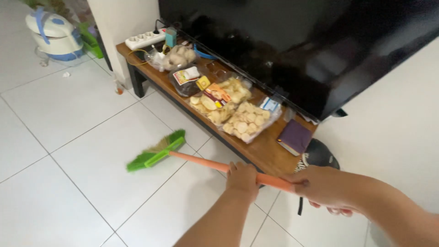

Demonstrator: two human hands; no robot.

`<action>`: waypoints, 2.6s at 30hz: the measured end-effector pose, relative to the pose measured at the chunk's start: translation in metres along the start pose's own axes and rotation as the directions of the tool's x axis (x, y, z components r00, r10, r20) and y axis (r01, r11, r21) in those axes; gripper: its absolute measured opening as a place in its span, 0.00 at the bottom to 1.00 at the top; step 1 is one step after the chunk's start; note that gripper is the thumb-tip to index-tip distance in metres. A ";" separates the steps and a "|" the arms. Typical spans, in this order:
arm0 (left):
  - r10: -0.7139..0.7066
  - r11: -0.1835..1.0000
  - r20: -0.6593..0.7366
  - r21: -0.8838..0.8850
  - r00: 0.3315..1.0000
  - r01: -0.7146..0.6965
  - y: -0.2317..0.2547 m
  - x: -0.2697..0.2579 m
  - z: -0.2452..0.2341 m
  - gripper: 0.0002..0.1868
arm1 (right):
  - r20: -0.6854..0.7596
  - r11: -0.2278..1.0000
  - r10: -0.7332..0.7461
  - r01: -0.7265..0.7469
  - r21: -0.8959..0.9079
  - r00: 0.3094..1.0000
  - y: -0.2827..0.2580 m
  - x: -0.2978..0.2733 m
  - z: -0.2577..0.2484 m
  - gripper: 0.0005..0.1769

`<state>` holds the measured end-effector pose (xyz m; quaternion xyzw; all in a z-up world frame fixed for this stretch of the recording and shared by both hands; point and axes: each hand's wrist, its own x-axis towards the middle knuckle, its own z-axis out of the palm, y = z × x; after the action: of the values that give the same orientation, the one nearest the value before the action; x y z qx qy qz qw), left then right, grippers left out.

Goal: Sweeping the floor of a bedroom using a broom and collecting a small piece of trash.

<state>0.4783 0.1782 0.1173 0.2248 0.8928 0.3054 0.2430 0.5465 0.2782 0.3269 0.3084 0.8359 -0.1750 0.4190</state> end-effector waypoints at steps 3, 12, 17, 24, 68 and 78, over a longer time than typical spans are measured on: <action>0.058 0.997 0.086 -0.054 0.995 -0.053 0.061 -0.035 0.037 0.21 | 0.035 0.984 0.178 -0.177 -0.024 0.983 0.055 -0.042 -0.010 0.25; 0.150 0.987 0.272 -0.090 0.951 -0.130 0.132 -0.101 0.021 0.27 | 0.034 0.970 0.113 -0.103 -0.219 0.993 0.173 -0.042 -0.011 0.23; 0.160 0.981 0.102 0.091 0.982 -0.169 0.041 -0.074 -0.053 0.24 | -0.015 0.994 0.109 -0.109 -0.018 0.994 -0.001 -0.121 -0.010 0.25; -0.034 0.921 -0.071 0.386 0.997 0.058 -0.163 -0.050 -0.228 0.22 | -0.020 0.920 -0.370 0.369 0.135 0.929 -0.225 -0.075 0.039 0.28; 0.005 0.997 0.201 0.077 0.980 -0.020 0.159 -0.389 0.148 0.23 | 0.080 0.984 0.065 -0.051 -0.173 0.995 0.213 -0.288 0.217 0.28; 0.248 0.960 0.116 0.107 0.962 -0.260 0.138 -0.399 0.054 0.24 | -0.010 0.997 0.032 -0.032 -0.076 0.999 0.156 -0.331 0.183 0.31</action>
<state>0.8552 0.0808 0.2885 0.3672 0.8599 0.2677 0.2326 0.9108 0.1720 0.4818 0.3064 0.8386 -0.1351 0.4296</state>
